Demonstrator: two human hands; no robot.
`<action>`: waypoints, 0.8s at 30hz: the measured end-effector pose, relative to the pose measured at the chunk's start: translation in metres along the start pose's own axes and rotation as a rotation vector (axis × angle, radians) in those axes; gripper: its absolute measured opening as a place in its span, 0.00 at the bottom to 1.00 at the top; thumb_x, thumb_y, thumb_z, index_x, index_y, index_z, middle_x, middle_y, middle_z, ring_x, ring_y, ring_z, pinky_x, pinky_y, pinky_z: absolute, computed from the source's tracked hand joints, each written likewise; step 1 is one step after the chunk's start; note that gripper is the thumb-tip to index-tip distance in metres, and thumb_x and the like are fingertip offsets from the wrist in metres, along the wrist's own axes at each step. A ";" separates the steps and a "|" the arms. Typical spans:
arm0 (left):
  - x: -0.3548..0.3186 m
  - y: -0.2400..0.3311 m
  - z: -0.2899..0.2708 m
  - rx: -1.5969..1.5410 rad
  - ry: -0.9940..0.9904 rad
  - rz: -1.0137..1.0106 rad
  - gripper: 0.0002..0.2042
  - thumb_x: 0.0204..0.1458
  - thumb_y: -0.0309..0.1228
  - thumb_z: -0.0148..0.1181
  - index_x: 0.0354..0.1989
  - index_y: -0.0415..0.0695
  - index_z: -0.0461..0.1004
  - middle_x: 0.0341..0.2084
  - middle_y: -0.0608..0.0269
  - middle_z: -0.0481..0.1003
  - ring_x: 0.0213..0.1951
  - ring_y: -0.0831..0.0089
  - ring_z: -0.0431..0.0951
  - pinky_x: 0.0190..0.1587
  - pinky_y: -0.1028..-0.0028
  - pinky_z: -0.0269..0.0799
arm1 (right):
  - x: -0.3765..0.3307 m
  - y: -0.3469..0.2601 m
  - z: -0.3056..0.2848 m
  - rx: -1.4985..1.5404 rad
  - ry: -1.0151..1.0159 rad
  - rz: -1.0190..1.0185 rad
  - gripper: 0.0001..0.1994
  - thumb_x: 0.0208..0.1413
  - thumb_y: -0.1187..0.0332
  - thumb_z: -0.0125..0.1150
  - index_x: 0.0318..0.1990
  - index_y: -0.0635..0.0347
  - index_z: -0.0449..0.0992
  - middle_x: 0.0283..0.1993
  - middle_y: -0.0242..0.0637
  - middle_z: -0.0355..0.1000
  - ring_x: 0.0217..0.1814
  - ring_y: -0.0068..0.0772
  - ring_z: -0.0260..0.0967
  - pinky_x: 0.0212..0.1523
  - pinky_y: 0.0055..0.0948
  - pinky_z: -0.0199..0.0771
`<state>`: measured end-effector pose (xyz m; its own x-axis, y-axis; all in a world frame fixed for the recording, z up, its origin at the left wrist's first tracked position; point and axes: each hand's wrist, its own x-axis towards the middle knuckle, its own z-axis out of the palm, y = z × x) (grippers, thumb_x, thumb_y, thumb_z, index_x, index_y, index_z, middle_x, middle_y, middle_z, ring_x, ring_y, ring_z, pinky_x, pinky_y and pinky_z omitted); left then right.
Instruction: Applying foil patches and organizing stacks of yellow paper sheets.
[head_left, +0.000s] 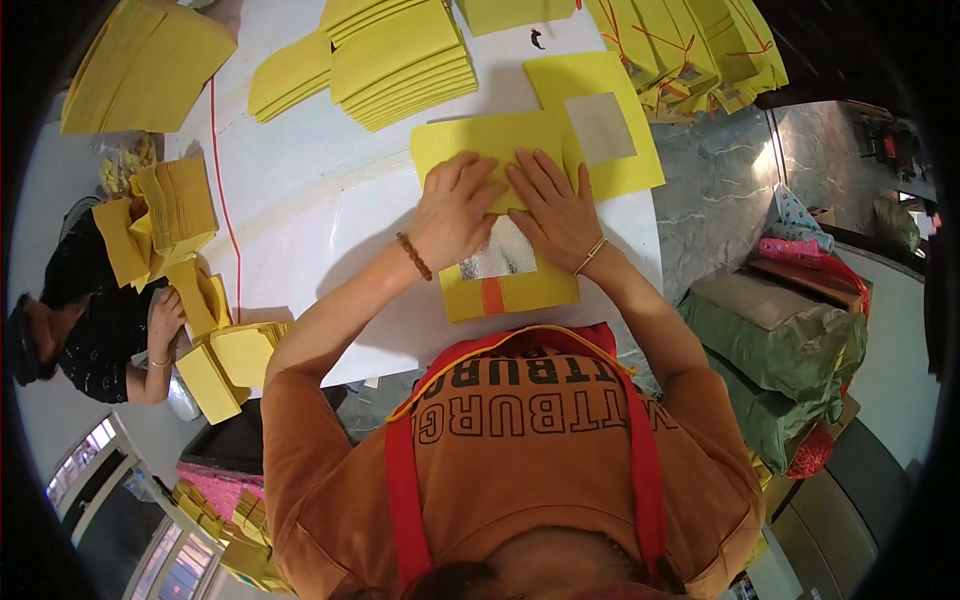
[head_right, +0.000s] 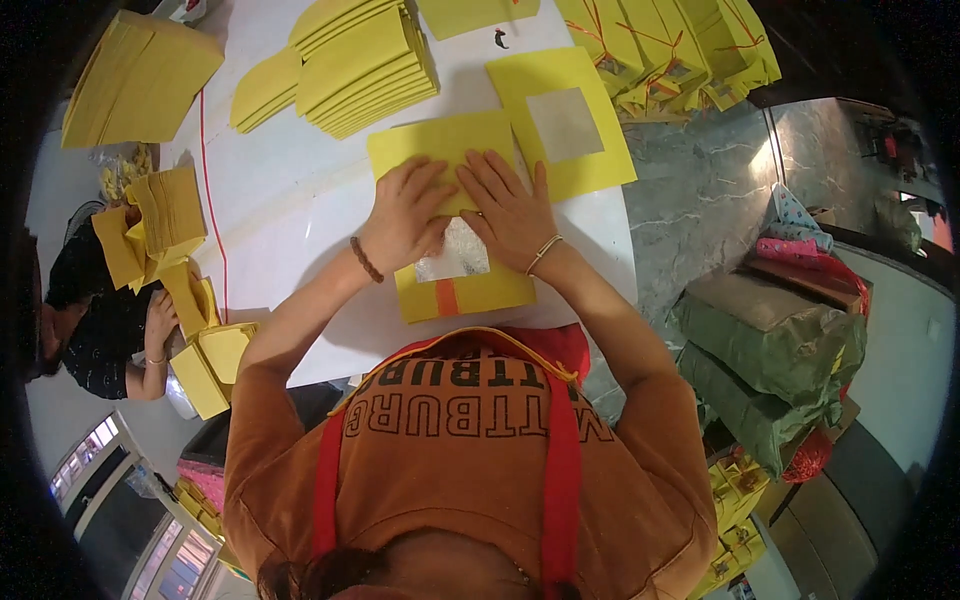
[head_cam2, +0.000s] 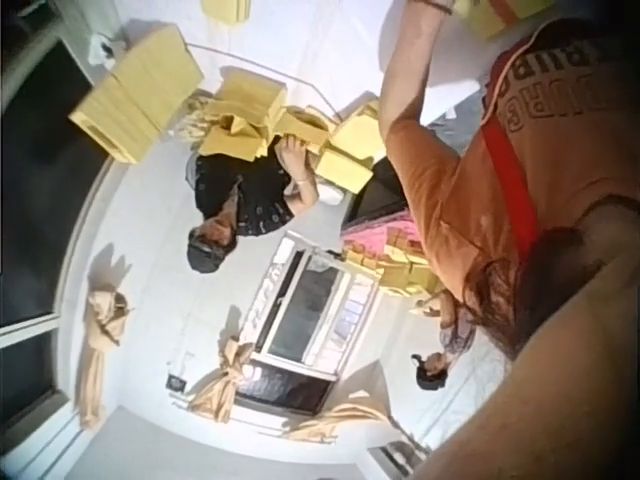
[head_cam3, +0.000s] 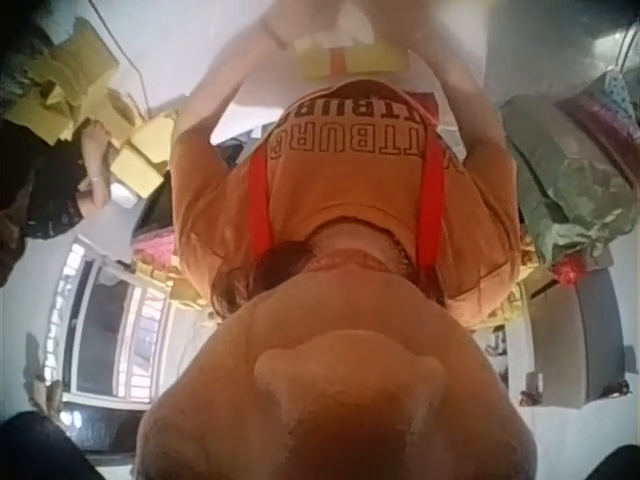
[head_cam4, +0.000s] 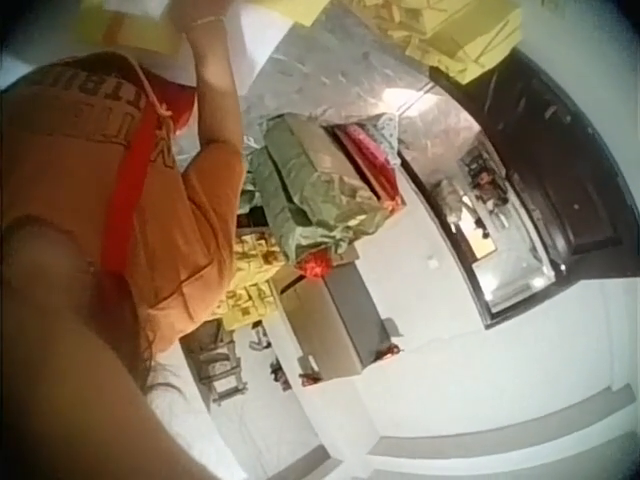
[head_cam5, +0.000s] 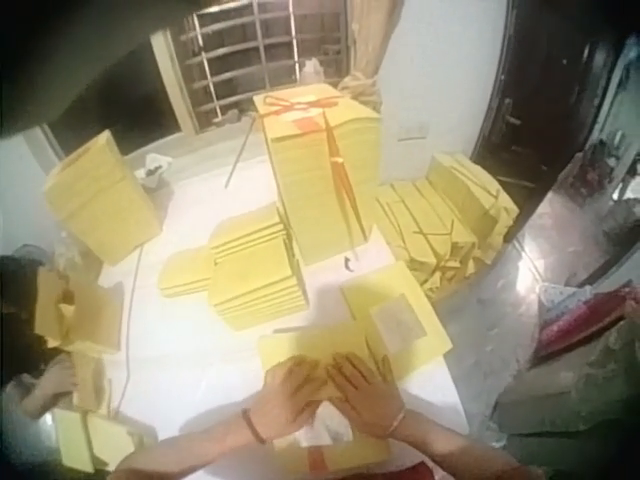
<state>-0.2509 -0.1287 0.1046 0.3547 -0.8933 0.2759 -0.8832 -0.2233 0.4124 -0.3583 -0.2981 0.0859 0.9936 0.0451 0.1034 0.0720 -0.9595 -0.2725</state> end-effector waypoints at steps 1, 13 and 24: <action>0.000 0.003 -0.001 0.003 0.006 0.006 0.21 0.39 0.32 0.58 0.44 0.38 0.68 0.49 0.49 0.64 0.54 0.55 0.60 0.54 0.60 0.55 | 0.000 0.000 0.000 -0.015 -0.015 0.006 0.26 0.56 0.54 0.44 0.61 0.52 0.57 0.68 0.32 0.45 0.69 0.31 0.39 0.57 0.66 0.38; 0.001 0.008 0.024 0.502 0.126 0.114 0.23 0.35 0.34 0.56 0.43 0.36 0.67 0.37 0.55 0.70 0.38 0.65 0.70 0.40 0.72 0.68 | 0.010 0.021 -0.019 0.898 -0.062 0.066 0.27 0.57 0.63 0.44 0.63 0.64 0.50 0.65 0.44 0.49 0.68 0.38 0.43 0.64 0.36 0.42; -0.010 -0.050 -0.130 0.345 0.703 0.042 0.16 0.38 0.19 0.52 0.40 0.38 0.72 0.35 0.55 0.75 0.34 0.62 0.75 0.32 0.70 0.70 | 0.020 0.026 -0.049 1.101 0.333 0.247 0.20 0.61 0.68 0.38 0.58 0.68 0.59 0.58 0.45 0.62 0.61 0.34 0.57 0.60 0.30 0.51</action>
<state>-0.1701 -0.0580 0.1940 0.3280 -0.4728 0.8178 -0.9048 -0.4060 0.1281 -0.3408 -0.3361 0.1280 0.9311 -0.3397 0.1327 0.0793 -0.1666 -0.9828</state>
